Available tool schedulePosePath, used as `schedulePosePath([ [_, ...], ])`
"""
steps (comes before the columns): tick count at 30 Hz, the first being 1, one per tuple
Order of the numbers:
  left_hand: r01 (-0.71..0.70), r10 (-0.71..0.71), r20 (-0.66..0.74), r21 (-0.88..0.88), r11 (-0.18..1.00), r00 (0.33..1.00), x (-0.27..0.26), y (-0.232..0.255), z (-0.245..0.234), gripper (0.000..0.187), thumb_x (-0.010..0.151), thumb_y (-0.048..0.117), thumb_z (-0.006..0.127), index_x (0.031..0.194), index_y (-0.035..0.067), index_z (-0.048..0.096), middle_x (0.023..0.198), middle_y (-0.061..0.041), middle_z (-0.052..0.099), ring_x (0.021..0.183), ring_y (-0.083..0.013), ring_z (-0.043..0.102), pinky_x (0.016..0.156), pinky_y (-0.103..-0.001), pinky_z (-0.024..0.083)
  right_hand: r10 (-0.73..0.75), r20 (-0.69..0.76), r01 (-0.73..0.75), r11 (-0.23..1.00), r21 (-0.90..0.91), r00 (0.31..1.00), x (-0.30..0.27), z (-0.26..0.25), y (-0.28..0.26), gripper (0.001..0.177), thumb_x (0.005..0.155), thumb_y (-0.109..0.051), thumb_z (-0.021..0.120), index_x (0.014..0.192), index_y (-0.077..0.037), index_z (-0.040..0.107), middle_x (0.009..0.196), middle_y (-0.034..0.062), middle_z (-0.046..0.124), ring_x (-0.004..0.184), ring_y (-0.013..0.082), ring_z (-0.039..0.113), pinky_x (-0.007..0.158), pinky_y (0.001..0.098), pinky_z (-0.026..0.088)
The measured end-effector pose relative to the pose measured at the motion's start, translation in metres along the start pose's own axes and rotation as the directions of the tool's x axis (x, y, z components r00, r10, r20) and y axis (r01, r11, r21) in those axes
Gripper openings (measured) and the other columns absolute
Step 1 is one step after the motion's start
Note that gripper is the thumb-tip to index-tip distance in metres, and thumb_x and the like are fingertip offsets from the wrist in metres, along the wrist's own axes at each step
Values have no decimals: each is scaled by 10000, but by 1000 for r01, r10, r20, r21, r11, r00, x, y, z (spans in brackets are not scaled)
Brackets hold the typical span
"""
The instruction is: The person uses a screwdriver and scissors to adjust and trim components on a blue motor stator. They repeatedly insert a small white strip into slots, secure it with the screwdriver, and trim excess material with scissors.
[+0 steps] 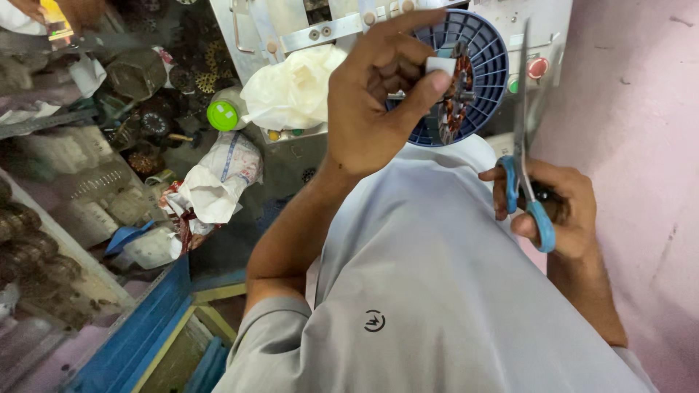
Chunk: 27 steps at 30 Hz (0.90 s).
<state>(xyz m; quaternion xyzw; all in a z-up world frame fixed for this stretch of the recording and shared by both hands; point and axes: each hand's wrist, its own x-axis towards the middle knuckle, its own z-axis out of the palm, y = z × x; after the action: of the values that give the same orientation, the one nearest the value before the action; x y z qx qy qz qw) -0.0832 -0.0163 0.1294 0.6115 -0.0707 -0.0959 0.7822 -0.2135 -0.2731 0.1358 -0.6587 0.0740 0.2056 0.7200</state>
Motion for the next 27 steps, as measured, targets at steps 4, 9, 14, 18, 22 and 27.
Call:
schedulePosePath([
  [4,-85,85,2,57,995,996,12,1,7,185,1015,-4,740,1178,-11,652,957,-48,716,841,-99,720,724,-220,588,-2,-62,-2,997,-71,998,-10,10,-1,634,762,-339,879,1141,130,684,731,75,640,642,118,605,716,259,508],
  [9,-28,30,20,-124,992,999,6,-10,2,145,1090,43,675,1223,8,718,1076,-48,691,901,-127,788,750,-236,668,45,-138,-71,980,-188,989,-18,24,2,438,769,-122,813,1137,92,708,749,46,635,662,113,583,641,235,463],
  [14,20,-23,-5,-266,964,1000,1,-29,12,140,1051,53,716,1171,-16,688,921,-106,767,768,-152,781,674,-259,661,41,-246,-85,981,-172,968,-23,56,15,368,787,-137,841,1066,69,717,732,29,639,643,90,563,791,306,495],
  [18,15,-20,-10,-360,933,1000,0,-33,15,125,1027,61,750,1097,-31,701,884,-115,764,762,-153,775,699,-272,655,-82,-260,23,975,-221,962,-18,77,21,285,841,-130,834,991,72,701,689,15,629,623,69,564,986,318,588],
  [22,38,-43,-6,-357,933,999,-2,-36,15,120,1014,44,777,1064,-51,724,803,-112,759,683,-121,730,625,-241,603,-115,-304,30,962,-272,946,-18,89,23,317,811,-121,847,1031,53,699,726,0,632,657,65,568,929,278,563],
  [27,43,-29,46,-325,945,998,-4,-44,14,118,1013,47,780,1046,-57,733,813,-114,771,698,-114,740,660,-234,616,13,-427,-133,958,-253,904,-26,99,26,418,761,-92,858,1128,65,732,731,8,616,635,65,539,606,222,414],
])
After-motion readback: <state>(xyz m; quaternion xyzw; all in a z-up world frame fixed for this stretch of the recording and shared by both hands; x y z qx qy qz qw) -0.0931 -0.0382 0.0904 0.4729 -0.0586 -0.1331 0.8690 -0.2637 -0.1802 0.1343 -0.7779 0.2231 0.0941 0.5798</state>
